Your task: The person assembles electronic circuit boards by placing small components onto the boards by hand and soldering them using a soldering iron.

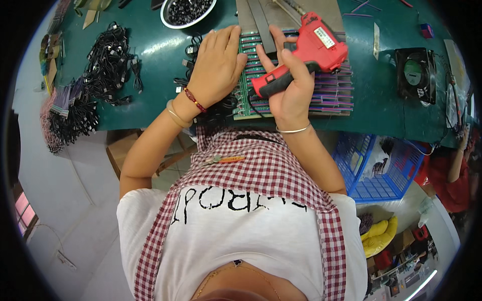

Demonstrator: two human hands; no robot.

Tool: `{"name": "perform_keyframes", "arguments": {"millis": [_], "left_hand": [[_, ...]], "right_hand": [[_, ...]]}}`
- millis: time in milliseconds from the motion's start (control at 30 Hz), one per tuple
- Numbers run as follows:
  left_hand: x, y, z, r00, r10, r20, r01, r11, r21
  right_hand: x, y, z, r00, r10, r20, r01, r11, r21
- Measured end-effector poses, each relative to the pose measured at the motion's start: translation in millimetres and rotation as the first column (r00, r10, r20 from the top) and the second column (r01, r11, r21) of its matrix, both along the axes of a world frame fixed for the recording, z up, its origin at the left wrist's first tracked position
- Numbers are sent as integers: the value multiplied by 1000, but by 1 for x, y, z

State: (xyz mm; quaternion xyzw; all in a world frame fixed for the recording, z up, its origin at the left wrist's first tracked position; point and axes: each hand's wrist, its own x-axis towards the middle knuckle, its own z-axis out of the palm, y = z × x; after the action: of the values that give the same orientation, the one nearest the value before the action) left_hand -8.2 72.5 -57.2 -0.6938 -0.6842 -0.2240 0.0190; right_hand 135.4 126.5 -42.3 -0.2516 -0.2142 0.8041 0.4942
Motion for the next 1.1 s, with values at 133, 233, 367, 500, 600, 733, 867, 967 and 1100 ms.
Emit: {"name": "perform_keyframes", "arguments": {"millis": [133,233,367,500,600,733,867,967,1100], "left_hand": [[4,-3,-2,1000,-3,0,2,998,57],[5,-4,1,1000,-5,22,4,998,55],[12,-6,14,1000,-10,15,9,1000,23],[14,-7,10,1000,-8,16,7,999,50],[13,-4,4,1000,-3,-8,4,996,87],[17,-3,-1,1000,1,-19,1,995,99],[16,-2,-3,999,12,-45,-8,996,93],[16,2,-9,994,41,-100,-31,995,98],[-11,13,-4,980,-6,201,32,991,-128]], "right_hand": [[6,-3,2,1000,15,-9,-15,999,41],[7,-4,8,1000,15,15,-16,998,63],[6,-4,9,1000,2,30,-4,999,50],[9,-4,4,1000,7,4,-7,995,103],[2,-8,15,1000,-8,17,7,998,57],[13,-1,-3,996,34,-86,-23,991,133],[13,1,-3,992,68,-102,-57,992,115],[16,4,-5,991,69,-114,-57,993,106],[15,6,-4,991,55,-119,-51,998,39]]}}
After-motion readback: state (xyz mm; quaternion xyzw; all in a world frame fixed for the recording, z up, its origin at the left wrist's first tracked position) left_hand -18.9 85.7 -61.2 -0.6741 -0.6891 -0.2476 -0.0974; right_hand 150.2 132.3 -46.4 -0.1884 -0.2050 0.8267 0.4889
